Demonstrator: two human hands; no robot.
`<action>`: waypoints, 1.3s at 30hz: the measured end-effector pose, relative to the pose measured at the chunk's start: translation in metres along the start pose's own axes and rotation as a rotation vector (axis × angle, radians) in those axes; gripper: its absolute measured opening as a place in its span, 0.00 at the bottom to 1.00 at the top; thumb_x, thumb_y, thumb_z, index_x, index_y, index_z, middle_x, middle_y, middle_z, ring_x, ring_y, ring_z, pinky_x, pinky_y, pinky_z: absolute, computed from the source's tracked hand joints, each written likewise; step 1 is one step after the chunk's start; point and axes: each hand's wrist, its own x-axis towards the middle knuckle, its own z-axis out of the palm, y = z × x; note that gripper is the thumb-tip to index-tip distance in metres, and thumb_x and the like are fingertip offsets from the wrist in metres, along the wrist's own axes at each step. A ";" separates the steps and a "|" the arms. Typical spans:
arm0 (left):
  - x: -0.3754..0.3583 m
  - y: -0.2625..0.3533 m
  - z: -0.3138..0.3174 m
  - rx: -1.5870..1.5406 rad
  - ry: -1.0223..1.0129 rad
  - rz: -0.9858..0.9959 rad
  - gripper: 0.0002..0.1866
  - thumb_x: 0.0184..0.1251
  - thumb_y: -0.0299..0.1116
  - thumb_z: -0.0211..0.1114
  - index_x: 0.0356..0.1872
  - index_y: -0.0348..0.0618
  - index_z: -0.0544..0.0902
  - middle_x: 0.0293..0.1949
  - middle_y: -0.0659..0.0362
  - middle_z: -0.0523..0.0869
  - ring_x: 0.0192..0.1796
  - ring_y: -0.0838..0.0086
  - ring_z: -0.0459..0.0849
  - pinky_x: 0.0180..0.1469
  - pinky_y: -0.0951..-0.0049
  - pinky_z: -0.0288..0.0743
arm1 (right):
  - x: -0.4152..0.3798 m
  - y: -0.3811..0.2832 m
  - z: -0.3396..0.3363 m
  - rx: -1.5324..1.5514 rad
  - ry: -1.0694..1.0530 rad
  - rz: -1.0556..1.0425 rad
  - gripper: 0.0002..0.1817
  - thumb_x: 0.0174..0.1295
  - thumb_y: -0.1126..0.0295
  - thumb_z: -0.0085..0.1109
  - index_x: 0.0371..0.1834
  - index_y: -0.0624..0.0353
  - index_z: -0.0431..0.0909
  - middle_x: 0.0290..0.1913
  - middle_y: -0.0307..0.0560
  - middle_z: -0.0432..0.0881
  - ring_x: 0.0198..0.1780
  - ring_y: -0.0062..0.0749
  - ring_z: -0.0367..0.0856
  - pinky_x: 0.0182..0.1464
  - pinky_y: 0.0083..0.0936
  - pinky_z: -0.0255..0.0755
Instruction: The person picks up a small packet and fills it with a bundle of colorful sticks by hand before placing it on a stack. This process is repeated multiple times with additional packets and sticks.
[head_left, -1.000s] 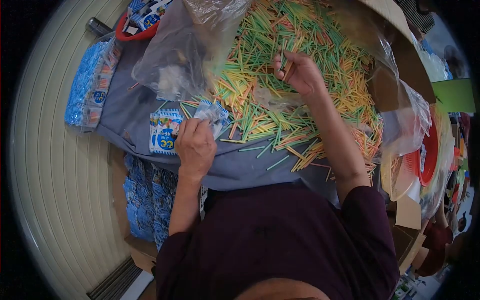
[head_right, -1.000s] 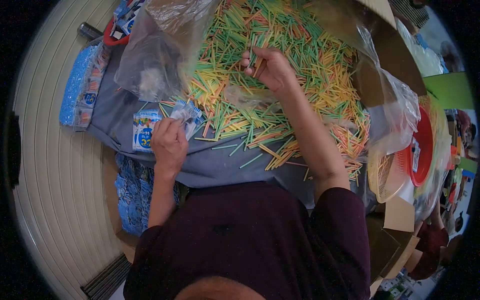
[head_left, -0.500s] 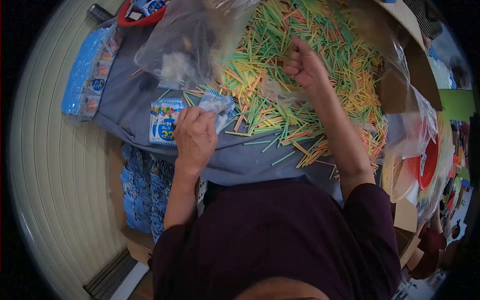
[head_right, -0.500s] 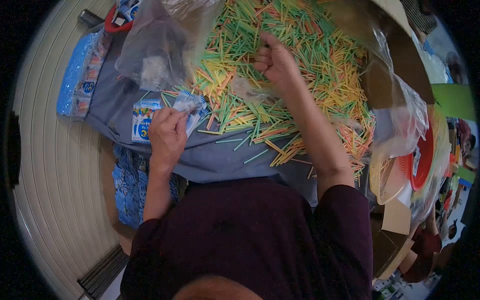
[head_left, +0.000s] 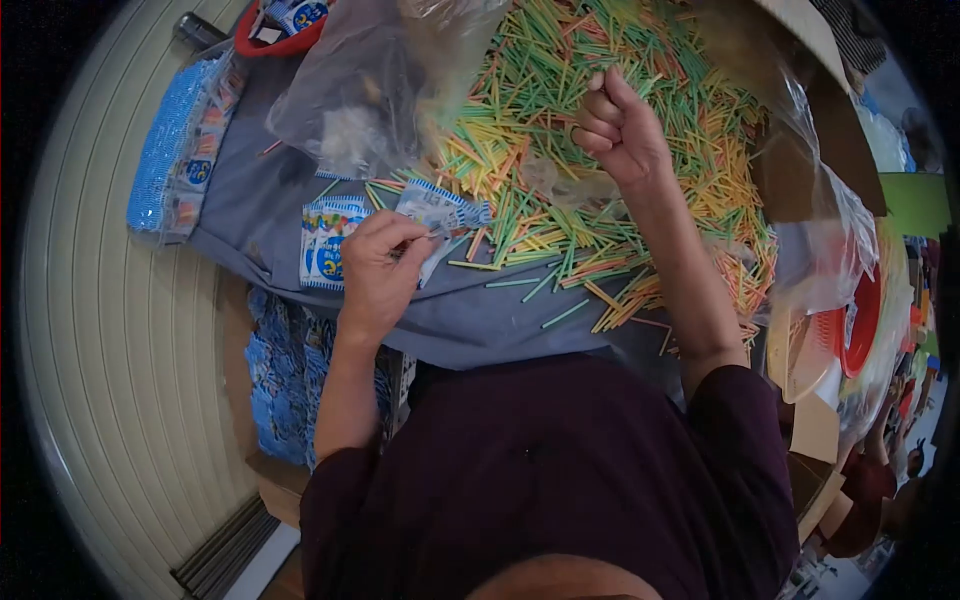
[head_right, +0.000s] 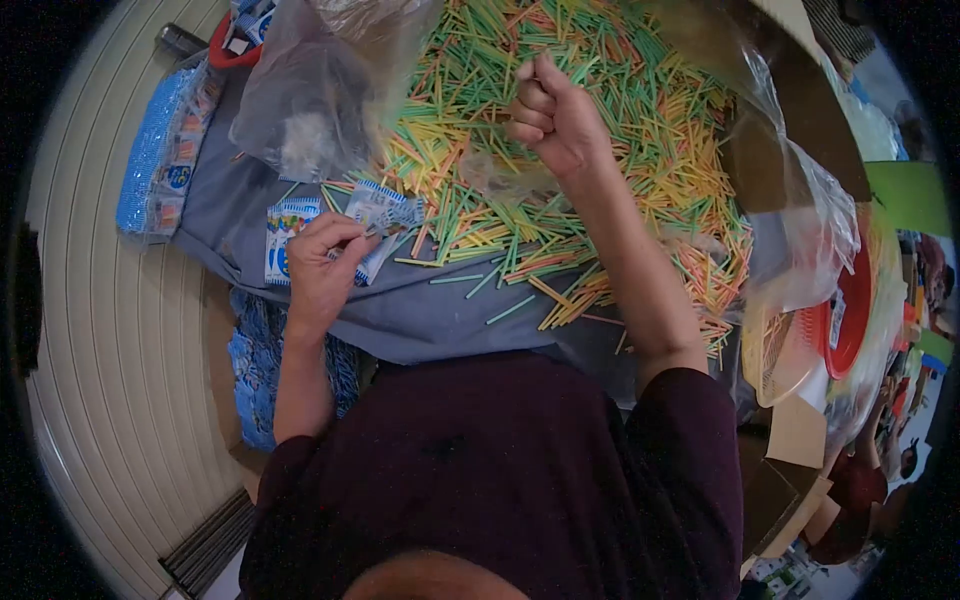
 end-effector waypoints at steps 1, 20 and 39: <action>0.002 0.005 0.000 -0.267 0.002 -0.102 0.05 0.53 0.20 0.72 0.32 0.36 0.87 0.28 0.60 0.83 0.31 0.75 0.82 0.34 0.75 0.74 | -0.004 -0.003 0.006 0.003 0.004 -0.006 0.18 0.78 0.52 0.43 0.39 0.55 0.72 0.18 0.27 0.51 0.18 0.17 0.47 0.21 0.19 0.51; 0.092 0.052 0.096 -0.909 -0.120 -0.217 0.07 0.62 0.21 0.71 0.41 0.35 0.86 0.36 0.58 0.89 0.35 0.78 0.85 0.40 0.77 0.80 | -0.017 -0.056 0.074 -0.608 -0.267 -0.633 0.32 0.78 0.44 0.29 0.45 0.63 0.76 0.38 0.55 0.87 0.49 0.41 0.85 0.56 0.36 0.76; 0.107 0.045 0.109 -0.956 -0.025 -0.117 0.09 0.62 0.22 0.71 0.43 0.34 0.87 0.36 0.59 0.89 0.39 0.82 0.85 0.43 0.81 0.80 | -0.001 -0.046 0.058 -1.134 -0.210 -0.325 0.29 0.76 0.48 0.40 0.57 0.64 0.79 0.56 0.48 0.82 0.51 0.30 0.82 0.59 0.27 0.70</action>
